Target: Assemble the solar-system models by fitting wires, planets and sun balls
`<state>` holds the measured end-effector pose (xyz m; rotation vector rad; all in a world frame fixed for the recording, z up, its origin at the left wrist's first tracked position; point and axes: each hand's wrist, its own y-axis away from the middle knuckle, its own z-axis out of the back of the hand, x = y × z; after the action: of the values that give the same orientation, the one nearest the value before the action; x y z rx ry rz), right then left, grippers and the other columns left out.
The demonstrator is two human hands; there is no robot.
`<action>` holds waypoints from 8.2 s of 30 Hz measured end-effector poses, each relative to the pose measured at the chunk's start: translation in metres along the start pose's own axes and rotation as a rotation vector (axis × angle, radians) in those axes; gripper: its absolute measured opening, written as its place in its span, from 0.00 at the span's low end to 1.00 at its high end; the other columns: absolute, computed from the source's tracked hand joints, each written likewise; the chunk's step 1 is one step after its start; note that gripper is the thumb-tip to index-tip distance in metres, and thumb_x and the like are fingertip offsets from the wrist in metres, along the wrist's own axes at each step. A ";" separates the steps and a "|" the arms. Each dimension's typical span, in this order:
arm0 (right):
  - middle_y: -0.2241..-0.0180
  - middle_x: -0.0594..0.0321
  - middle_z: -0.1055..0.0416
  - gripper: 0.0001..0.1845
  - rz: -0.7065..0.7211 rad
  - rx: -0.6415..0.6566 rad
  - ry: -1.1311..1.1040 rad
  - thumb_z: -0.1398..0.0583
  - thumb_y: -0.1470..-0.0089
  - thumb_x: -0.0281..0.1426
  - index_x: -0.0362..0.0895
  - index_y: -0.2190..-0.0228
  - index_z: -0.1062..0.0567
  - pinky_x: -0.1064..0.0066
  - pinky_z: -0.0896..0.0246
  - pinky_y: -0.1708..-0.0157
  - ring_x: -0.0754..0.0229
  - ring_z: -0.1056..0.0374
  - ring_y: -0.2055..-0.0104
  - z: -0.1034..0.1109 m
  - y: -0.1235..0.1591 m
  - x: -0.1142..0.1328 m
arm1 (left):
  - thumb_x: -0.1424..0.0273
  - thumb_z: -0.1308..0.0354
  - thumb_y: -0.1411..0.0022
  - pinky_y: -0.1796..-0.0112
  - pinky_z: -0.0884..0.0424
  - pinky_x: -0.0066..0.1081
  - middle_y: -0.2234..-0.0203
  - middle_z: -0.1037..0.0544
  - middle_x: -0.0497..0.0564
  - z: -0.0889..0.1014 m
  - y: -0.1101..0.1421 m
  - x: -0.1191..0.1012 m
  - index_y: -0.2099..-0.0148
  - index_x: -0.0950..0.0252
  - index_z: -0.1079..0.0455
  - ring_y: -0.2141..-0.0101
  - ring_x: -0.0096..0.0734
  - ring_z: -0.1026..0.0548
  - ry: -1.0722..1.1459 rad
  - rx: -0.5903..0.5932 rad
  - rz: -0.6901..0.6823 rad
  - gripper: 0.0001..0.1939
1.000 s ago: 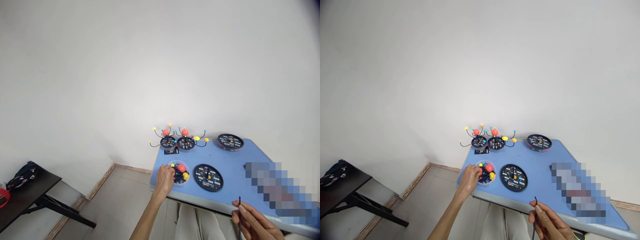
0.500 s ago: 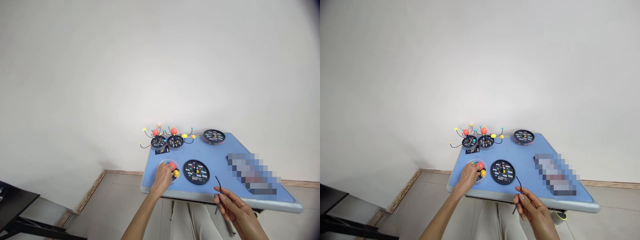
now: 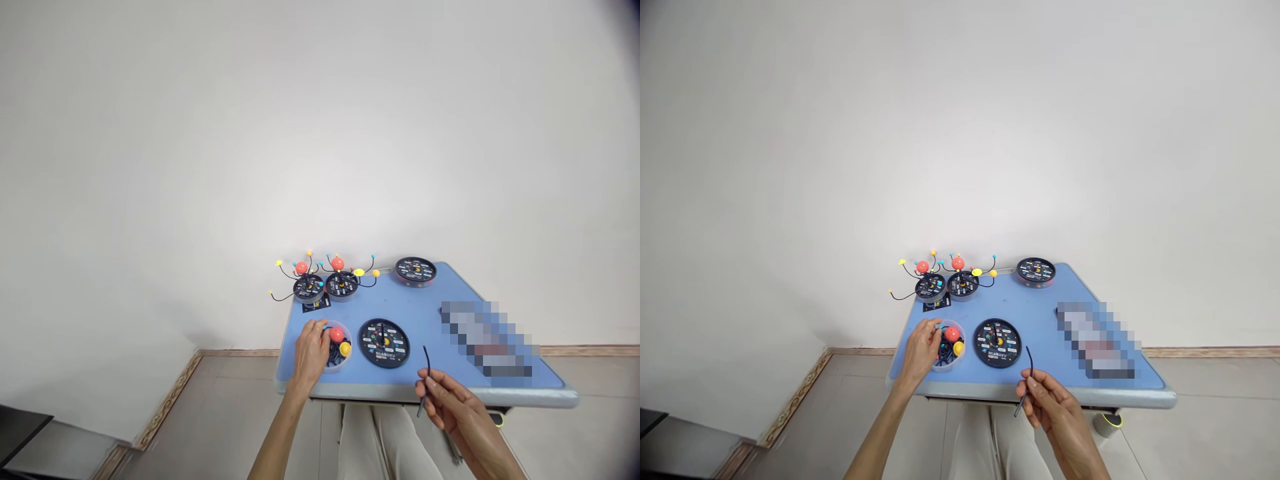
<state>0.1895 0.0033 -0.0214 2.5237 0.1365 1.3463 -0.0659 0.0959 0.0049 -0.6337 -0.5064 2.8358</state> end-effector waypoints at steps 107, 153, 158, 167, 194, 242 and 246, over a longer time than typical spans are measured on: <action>0.80 0.59 0.26 0.19 0.177 0.069 0.041 0.27 0.61 0.46 0.43 0.74 0.18 0.68 0.36 0.77 0.59 0.33 0.78 -0.029 0.031 0.009 | 0.59 0.31 0.46 0.71 0.20 0.33 0.78 0.23 0.47 0.015 0.130 -0.104 0.62 0.63 0.19 0.78 0.32 0.23 1.299 -0.435 0.442 0.14; 0.80 0.59 0.24 0.13 0.295 0.118 0.119 0.30 0.52 0.43 0.46 0.73 0.18 0.66 0.33 0.75 0.56 0.30 0.80 -0.024 0.035 0.008 | 0.62 0.33 0.43 0.74 0.21 0.31 0.78 0.24 0.46 -0.001 0.127 -0.112 0.62 0.62 0.19 0.79 0.30 0.23 1.300 -0.461 0.335 0.09; 0.81 0.59 0.23 0.13 0.281 0.102 0.092 0.29 0.54 0.42 0.45 0.73 0.18 0.66 0.32 0.76 0.56 0.30 0.80 -0.023 0.031 -0.001 | 0.63 0.35 0.40 0.73 0.22 0.31 0.79 0.24 0.45 -0.008 0.129 -0.110 0.61 0.61 0.19 0.78 0.31 0.22 1.270 -0.474 0.285 0.08; 0.79 0.60 0.25 0.18 0.221 -0.007 0.060 0.28 0.59 0.45 0.43 0.75 0.20 0.68 0.35 0.74 0.58 0.32 0.77 -0.019 0.019 -0.008 | 0.60 0.32 0.44 0.74 0.21 0.30 0.80 0.24 0.46 -0.032 0.123 -0.112 0.62 0.61 0.18 0.80 0.30 0.24 1.335 -0.428 0.399 0.12; 0.84 0.64 0.29 0.22 0.155 0.084 0.164 0.26 0.69 0.45 0.42 0.83 0.25 0.70 0.43 0.76 0.65 0.40 0.82 -0.029 -0.111 0.045 | 0.73 0.41 0.42 0.67 0.26 0.31 0.67 0.27 0.51 -0.082 -0.002 -0.101 0.53 0.65 0.25 0.70 0.31 0.27 0.824 -0.251 0.232 0.13; 0.70 0.60 0.29 0.18 0.752 0.288 1.811 0.48 0.44 0.18 0.44 0.71 0.21 0.71 0.53 0.73 0.60 0.33 0.70 -0.018 -0.121 0.023 | 0.82 0.45 0.43 0.66 0.37 0.32 0.73 0.23 0.52 -0.099 -0.013 -0.091 0.73 0.64 0.27 0.69 0.37 0.26 0.344 0.052 0.216 0.11; 0.70 0.59 0.28 0.19 0.783 0.278 1.828 0.49 0.45 0.17 0.44 0.67 0.21 0.71 0.50 0.72 0.59 0.31 0.69 -0.016 -0.121 0.022 | 0.82 0.45 0.43 0.63 0.34 0.34 0.70 0.22 0.55 -0.100 -0.009 -0.094 0.69 0.64 0.26 0.67 0.39 0.25 0.328 0.024 0.233 0.10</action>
<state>0.1942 0.1270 -0.0304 0.5233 -0.3702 3.5209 0.0631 0.1084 -0.0412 -1.1957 -0.3599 2.8536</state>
